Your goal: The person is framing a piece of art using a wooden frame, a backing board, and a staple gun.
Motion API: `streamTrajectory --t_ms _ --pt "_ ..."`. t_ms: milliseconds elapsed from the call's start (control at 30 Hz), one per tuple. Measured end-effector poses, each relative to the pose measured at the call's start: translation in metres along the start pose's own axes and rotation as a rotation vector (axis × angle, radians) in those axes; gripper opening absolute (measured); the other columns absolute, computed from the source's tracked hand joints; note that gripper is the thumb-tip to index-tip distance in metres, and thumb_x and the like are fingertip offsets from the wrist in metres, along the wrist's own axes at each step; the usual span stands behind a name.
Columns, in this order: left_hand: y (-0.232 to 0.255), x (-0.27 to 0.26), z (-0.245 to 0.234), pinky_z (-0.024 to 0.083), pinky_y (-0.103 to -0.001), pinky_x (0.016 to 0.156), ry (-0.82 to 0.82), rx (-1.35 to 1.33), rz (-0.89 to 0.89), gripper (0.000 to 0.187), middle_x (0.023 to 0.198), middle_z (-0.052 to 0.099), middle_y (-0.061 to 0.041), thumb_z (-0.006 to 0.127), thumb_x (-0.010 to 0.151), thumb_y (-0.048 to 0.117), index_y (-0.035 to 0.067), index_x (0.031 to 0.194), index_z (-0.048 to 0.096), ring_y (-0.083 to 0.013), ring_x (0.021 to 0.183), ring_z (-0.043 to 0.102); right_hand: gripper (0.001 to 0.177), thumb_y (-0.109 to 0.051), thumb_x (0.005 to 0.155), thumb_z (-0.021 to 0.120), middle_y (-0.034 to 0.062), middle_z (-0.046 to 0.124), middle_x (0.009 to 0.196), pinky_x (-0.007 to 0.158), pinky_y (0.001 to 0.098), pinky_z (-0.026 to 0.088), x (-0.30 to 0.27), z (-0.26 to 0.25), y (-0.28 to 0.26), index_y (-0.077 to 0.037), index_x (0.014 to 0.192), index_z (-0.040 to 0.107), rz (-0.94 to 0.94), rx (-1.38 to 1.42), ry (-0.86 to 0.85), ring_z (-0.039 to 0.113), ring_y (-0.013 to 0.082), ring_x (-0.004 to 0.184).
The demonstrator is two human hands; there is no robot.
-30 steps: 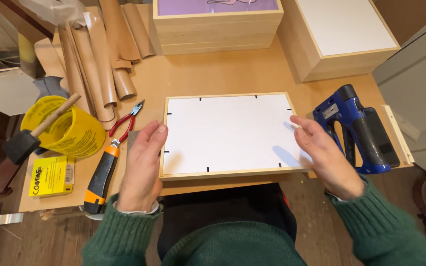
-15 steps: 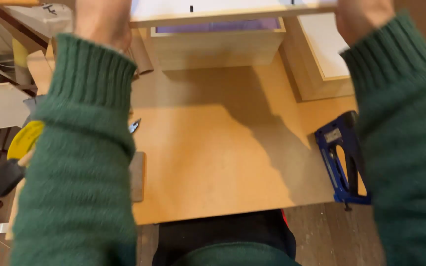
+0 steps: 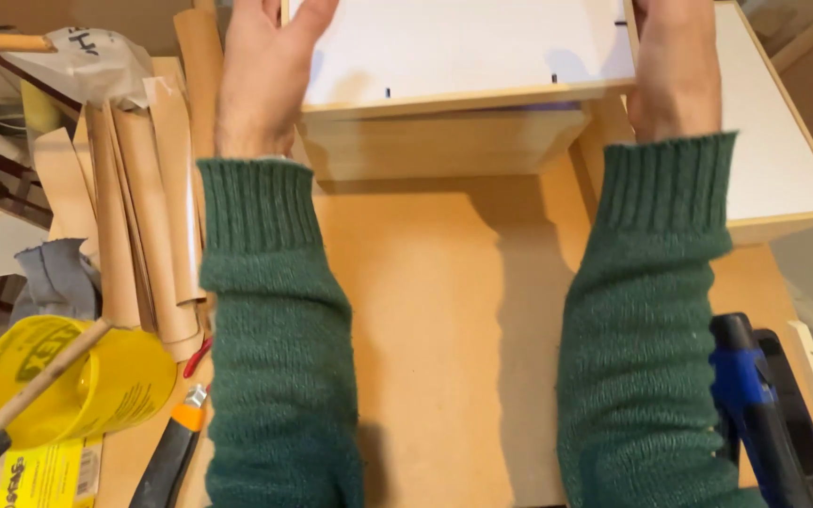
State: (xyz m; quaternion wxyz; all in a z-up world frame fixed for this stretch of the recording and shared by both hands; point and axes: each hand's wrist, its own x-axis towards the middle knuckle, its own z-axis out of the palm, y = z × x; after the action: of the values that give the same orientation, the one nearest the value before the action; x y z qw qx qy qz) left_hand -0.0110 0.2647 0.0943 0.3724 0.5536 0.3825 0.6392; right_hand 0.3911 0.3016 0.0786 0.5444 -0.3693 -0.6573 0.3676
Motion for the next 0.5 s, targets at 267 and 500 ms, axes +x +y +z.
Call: streamTrajectory --t_ms 267,500 --pt "0.026 -0.012 0.015 0.043 -0.035 0.122 -0.035 0.096 -0.057 0.06 0.151 0.06 -0.016 0.071 0.104 0.028 -0.004 0.148 0.045 -0.0236 0.141 0.057 0.069 -0.062 0.116 0.044 0.0129 0.06 0.143 0.126 0.037 0.043 -0.005 0.037 -0.035 0.001 0.143 0.05 -0.085 0.025 -0.053 0.057 0.0219 0.137" --pt "0.003 -0.004 0.006 0.037 -0.035 0.127 -0.108 0.099 0.05 0.058 0.156 0.056 -0.014 0.068 0.111 0.031 -0.005 0.151 0.048 -0.0215 0.148 0.05 0.05 -0.048 0.112 0.042 0.0066 0.062 0.126 0.111 0.0347 0.048 0.0 0.046 -0.035 -0.002 0.129 0.054 -0.061 -0.053 -0.003 0.058 0.0185 0.119"
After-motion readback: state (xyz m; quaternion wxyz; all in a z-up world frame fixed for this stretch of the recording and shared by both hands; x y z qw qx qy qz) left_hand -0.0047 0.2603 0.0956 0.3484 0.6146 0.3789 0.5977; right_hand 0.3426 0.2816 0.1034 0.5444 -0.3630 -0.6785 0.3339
